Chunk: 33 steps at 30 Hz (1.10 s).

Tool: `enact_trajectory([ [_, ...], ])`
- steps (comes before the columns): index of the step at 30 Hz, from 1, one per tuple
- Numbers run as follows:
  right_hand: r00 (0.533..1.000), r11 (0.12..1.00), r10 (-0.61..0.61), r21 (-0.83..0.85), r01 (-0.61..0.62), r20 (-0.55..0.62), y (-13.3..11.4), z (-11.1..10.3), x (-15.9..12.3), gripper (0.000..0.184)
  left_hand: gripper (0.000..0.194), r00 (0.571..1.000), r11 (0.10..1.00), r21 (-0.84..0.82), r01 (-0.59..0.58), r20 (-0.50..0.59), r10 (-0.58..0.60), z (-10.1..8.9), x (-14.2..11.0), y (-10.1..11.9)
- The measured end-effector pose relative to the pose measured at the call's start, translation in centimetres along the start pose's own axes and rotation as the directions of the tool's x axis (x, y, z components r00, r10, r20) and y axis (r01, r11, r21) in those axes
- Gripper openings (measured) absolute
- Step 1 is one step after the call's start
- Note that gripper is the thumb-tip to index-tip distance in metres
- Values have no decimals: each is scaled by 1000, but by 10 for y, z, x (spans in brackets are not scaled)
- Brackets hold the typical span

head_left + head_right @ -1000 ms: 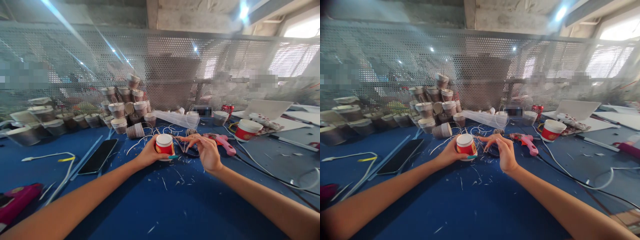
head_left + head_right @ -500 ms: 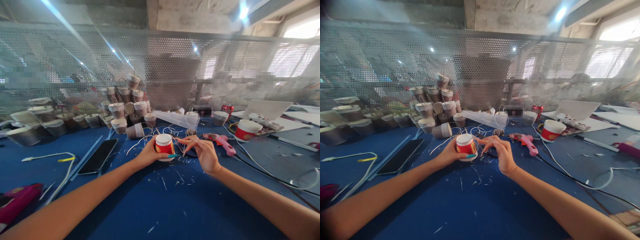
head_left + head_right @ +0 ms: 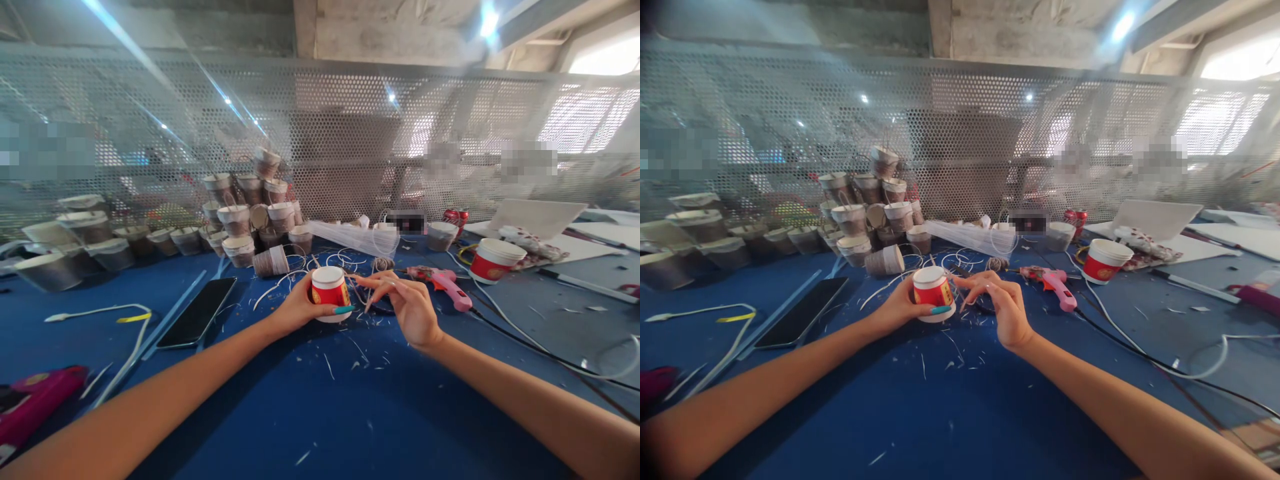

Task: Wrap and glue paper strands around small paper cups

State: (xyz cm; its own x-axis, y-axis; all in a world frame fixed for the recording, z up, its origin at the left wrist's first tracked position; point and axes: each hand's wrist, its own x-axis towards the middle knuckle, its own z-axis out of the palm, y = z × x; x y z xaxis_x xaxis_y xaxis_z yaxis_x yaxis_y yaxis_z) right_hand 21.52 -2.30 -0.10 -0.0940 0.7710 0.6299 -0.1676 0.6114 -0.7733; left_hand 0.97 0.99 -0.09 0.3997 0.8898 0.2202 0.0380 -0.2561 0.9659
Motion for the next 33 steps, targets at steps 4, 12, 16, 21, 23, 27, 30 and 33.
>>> enact_trajectory([
  [4, 996, 998, 33, -54, -29, 82, 0, 0, 1, 36, 67, 999, 1000, -7, -14, 46, 14, -1, 0, -1],
  [12, 999, 999, 38, -21, -38, 12, 1, -2, 2, 38, 68, 998, 999, -32, -25, 49, 26, -1, 0, -1],
  [16, 999, 1000, 19, -8, -19, 42, 0, -1, 1, 36, 68, 999, 1000, -26, -12, 44, 13, -1, -1, 0],
  [21, 993, 997, 56, -50, -51, 106, 1, -1, 0, 38, 67, 997, 998, -43, -37, 71, 40, -1, 0, -1],
  [23, 999, 999, 12, -46, -10, 50, 0, -1, 0, 40, 67, 998, 998, -51, -29, 60, 32, -1, 0, -2],
  [27, 1000, 999, -8, -40, 8, 14, -1, -3, 2, 38, 68, 999, 999, -52, -3, 52, 5, -1, 0, -2],
  [30, 996, 997, 47, -66, -43, 69, 0, -3, 2, 37, 68, 998, 999, -34, -27, 59, 29, -2, -1, 0],
  [33, 996, 996, 76, -48, -74, 41, 3, -2, 3, 38, 67, 997, 998, -21, -52, 57, 53, -2, -1, 0],
])
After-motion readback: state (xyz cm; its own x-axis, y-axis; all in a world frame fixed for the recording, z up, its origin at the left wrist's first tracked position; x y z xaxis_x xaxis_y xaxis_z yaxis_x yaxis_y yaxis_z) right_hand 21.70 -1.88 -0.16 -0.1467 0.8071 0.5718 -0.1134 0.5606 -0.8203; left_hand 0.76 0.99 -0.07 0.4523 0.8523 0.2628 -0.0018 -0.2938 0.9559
